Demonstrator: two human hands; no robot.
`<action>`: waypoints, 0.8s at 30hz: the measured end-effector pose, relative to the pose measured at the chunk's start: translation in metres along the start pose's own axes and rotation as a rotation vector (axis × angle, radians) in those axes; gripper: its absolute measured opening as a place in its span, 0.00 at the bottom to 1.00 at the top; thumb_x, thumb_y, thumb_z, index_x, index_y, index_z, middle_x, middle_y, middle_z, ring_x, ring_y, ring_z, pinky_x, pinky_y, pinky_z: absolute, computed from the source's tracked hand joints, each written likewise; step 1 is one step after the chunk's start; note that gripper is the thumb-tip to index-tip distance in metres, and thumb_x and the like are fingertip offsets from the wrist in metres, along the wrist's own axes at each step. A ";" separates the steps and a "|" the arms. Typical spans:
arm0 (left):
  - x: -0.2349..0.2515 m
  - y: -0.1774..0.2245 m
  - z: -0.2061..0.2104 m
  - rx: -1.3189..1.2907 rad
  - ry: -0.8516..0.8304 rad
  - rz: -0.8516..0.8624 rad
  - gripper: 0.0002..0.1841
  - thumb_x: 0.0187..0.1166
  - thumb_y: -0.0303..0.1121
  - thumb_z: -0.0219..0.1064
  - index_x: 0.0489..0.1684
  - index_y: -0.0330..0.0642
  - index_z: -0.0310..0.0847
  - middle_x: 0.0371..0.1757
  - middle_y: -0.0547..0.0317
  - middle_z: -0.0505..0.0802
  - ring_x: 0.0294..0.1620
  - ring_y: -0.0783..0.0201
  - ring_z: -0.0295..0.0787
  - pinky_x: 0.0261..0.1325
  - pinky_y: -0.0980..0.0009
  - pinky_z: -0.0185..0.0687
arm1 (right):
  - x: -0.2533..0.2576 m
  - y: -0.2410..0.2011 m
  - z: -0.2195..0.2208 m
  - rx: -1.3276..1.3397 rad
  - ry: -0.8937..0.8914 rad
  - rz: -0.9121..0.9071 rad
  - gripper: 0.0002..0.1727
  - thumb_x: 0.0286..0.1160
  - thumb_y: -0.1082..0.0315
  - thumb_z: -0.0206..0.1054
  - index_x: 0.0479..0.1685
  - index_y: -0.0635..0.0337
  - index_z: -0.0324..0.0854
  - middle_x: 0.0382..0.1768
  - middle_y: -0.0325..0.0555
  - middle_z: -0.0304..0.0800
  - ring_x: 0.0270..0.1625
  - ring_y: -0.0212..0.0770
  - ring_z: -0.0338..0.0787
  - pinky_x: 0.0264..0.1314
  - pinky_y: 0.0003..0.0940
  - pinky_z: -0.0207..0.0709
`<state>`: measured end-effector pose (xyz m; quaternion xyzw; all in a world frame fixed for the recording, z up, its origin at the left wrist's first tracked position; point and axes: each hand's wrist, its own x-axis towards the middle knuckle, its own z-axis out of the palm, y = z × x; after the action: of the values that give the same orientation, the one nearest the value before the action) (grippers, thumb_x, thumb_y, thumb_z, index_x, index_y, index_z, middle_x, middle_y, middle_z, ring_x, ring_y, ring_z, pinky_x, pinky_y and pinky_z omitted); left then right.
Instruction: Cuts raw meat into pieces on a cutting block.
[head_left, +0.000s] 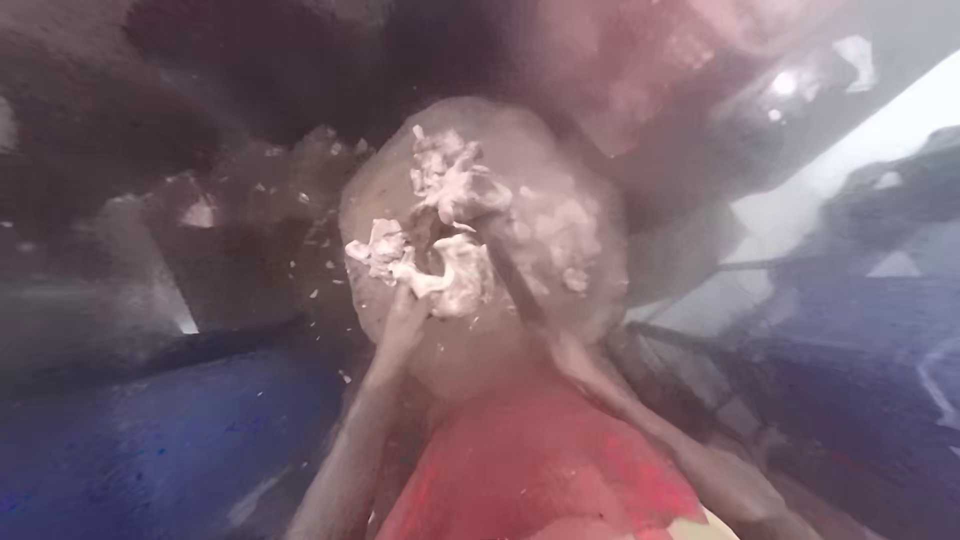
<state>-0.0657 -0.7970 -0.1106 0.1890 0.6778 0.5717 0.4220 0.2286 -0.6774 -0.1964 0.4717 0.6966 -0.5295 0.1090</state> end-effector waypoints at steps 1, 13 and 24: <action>-0.007 -0.016 -0.007 -0.074 0.115 -0.027 0.26 0.84 0.32 0.61 0.80 0.36 0.63 0.56 0.50 0.90 0.48 0.59 0.92 0.49 0.59 0.93 | -0.004 0.001 -0.003 -0.136 0.023 -0.028 0.31 0.91 0.46 0.51 0.81 0.59 0.71 0.60 0.57 0.90 0.61 0.53 0.91 0.69 0.57 0.81; -0.043 -0.086 -0.036 0.052 0.354 -0.075 0.26 0.87 0.32 0.58 0.83 0.34 0.63 0.67 0.45 0.87 0.63 0.59 0.88 0.65 0.59 0.87 | -0.038 0.064 -0.010 0.018 0.030 0.019 0.33 0.87 0.40 0.54 0.71 0.61 0.79 0.52 0.54 0.91 0.53 0.46 0.92 0.63 0.52 0.84; 0.063 -0.082 0.092 1.000 -0.306 0.107 0.24 0.85 0.47 0.61 0.78 0.54 0.75 0.58 0.48 0.93 0.59 0.43 0.91 0.60 0.37 0.84 | -0.039 0.046 0.013 0.183 0.227 -0.020 0.27 0.91 0.46 0.52 0.64 0.61 0.80 0.31 0.46 0.85 0.31 0.39 0.85 0.39 0.43 0.85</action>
<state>-0.0106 -0.7158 -0.2089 0.4829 0.7879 0.1652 0.3445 0.2805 -0.7097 -0.2055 0.5296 0.6580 -0.5350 -0.0191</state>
